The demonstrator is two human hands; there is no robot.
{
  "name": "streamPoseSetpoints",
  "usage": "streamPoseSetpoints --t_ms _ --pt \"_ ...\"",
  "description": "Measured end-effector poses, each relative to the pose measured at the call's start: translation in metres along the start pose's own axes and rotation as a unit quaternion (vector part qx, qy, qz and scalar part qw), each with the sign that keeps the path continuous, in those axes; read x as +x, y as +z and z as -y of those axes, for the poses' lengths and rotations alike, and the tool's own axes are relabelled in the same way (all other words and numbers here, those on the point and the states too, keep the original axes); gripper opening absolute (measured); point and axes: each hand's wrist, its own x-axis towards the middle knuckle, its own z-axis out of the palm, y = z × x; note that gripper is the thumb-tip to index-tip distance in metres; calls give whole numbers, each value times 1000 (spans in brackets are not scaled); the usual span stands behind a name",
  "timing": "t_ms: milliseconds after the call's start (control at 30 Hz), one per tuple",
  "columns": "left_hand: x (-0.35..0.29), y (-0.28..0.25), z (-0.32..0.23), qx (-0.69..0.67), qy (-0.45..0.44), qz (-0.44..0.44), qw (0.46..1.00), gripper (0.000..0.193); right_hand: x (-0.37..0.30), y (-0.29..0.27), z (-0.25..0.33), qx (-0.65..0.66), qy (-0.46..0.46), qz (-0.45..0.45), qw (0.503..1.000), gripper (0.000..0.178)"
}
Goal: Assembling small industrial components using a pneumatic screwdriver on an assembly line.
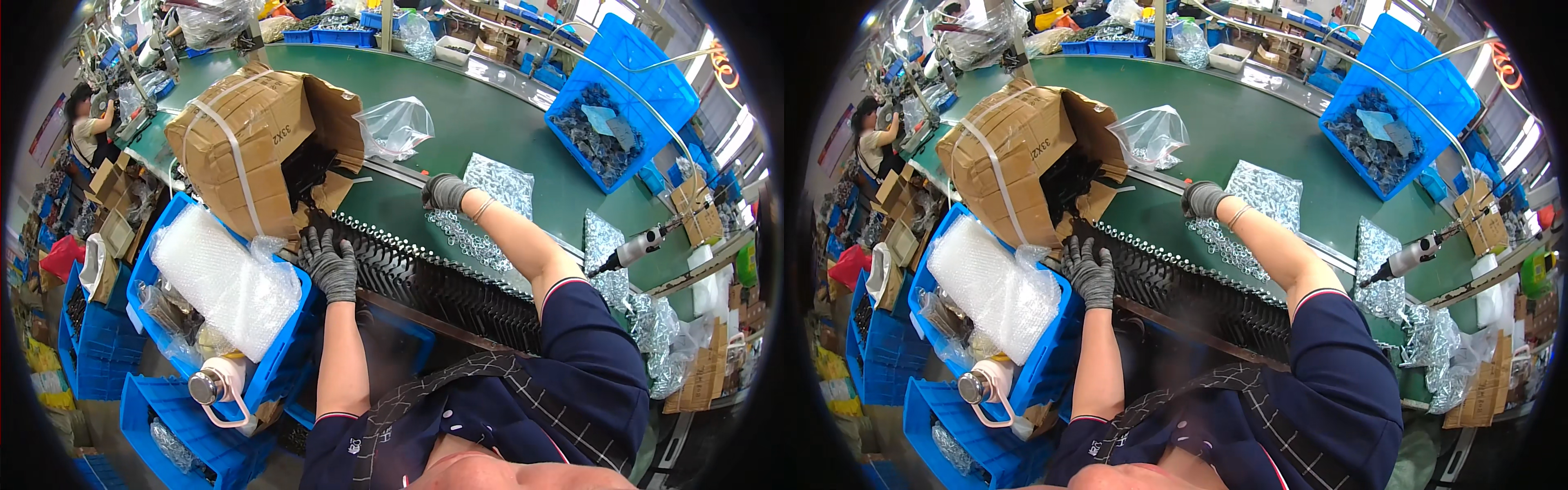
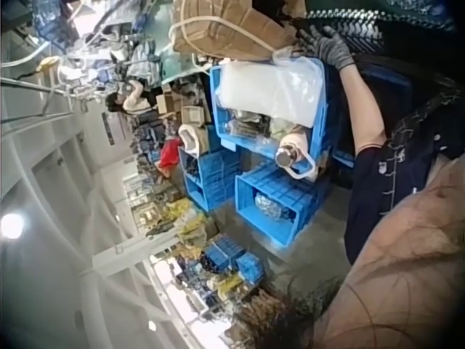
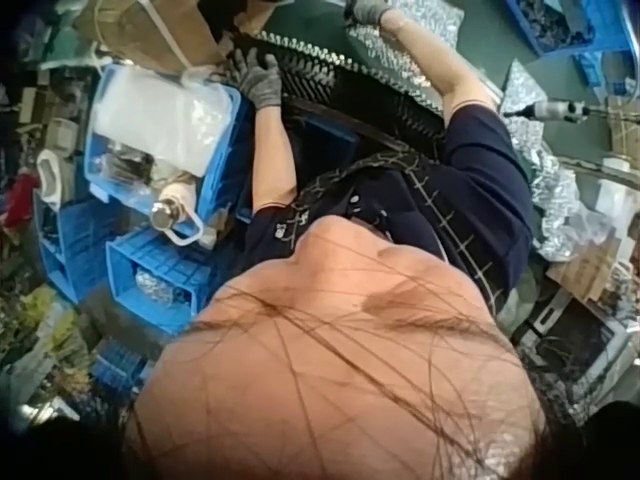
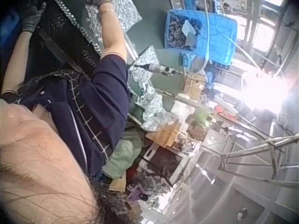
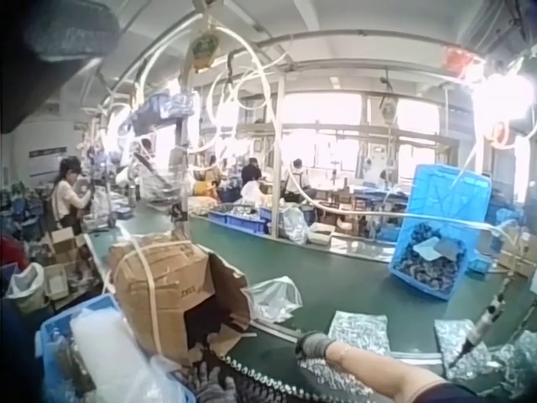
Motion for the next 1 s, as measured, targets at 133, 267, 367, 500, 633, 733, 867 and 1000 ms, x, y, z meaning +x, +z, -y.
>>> streamPoseSetpoints --t_ms 133,267,367,500,633,733,867,1000 --pt "3 -1 0 5 -5 14 1000 41 -1 18 25 -211 36 -61 975 22" --pt "1 -6 4 11 -21 21 999 42 -5 1 47 -167 86 -11 982 23" --pt "1 -10 3 28 -21 25 999 42 11 -2 45 -143 73 -14 987 24" --pt "11 -1 -28 8 18 13 1000 42 58 0 12 -59 -103 -161 980 30" --pt "-4 -9 16 23 -5 1 1000 43 89 -50 195 -26 -37 -73 996 33" --pt "2 1 -4 -10 9 -10 1000 44 131 -13 189 -63 -13 -137 988 33" --pt "1 6 8 -23 -5 -7 1000 46 133 -4 202 -44 -36 -191 980 30" --pt "-1 2 8 -23 -7 2 1000 47 127 -7 208 -34 -30 -184 982 28"
